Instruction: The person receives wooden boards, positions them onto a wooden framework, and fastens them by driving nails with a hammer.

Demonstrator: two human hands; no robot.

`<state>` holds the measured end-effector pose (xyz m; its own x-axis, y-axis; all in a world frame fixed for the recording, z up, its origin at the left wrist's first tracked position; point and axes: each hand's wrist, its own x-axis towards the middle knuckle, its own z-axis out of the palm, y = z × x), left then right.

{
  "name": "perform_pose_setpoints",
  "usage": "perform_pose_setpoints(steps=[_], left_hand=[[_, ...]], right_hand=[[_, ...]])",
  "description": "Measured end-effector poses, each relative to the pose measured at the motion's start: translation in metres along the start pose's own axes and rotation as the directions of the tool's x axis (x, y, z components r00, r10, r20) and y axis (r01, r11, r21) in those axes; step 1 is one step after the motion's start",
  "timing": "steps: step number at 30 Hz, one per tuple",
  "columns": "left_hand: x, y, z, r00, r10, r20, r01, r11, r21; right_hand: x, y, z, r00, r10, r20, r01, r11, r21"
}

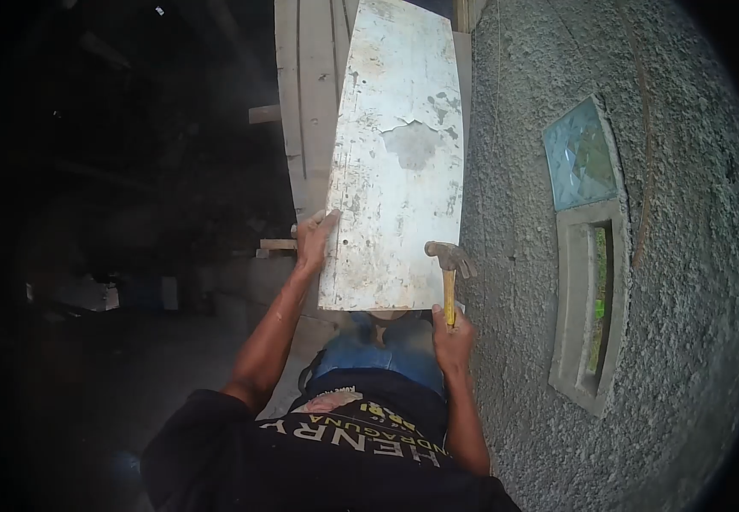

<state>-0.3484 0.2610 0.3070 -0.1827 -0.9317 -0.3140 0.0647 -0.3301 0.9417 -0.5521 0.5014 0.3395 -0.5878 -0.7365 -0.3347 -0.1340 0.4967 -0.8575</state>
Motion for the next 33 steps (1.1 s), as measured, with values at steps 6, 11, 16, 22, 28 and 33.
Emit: perform_pose_setpoints(steps=[6, 11, 16, 22, 28, 33], left_hand=[[-0.017, 0.009, 0.003, 0.995, -0.096, 0.007, 0.096, 0.988, -0.123], [-0.031, -0.001, 0.004, 0.986, -0.144, -0.078, 0.143, 0.99, -0.015], [-0.02, 0.003, 0.003, 0.986, -0.164, -0.029, 0.163, 0.985, -0.054], [-0.018, 0.0, -0.002, 0.978, -0.208, -0.037, 0.203, 0.974, -0.103], [-0.013, -0.002, 0.001, 0.98, -0.189, -0.06, 0.181, 0.976, -0.118], [-0.019, -0.011, -0.002, 0.98, -0.121, -0.16, 0.131, 0.99, 0.059]], right_hand=[[0.005, 0.007, 0.003, 0.997, 0.073, 0.026, -0.073, 0.997, -0.011], [0.006, -0.021, -0.004, 0.998, 0.05, 0.036, -0.05, 0.999, -0.019], [0.023, -0.03, -0.018, 0.998, 0.012, -0.069, -0.029, 0.968, -0.247], [0.053, 0.02, -0.034, 0.891, -0.326, -0.317, 0.173, 0.888, -0.426], [0.063, 0.049, -0.029, 0.948, 0.174, -0.265, -0.185, 0.983, -0.017], [0.07, 0.062, -0.048, 0.951, 0.289, -0.113, -0.269, 0.949, 0.165]])
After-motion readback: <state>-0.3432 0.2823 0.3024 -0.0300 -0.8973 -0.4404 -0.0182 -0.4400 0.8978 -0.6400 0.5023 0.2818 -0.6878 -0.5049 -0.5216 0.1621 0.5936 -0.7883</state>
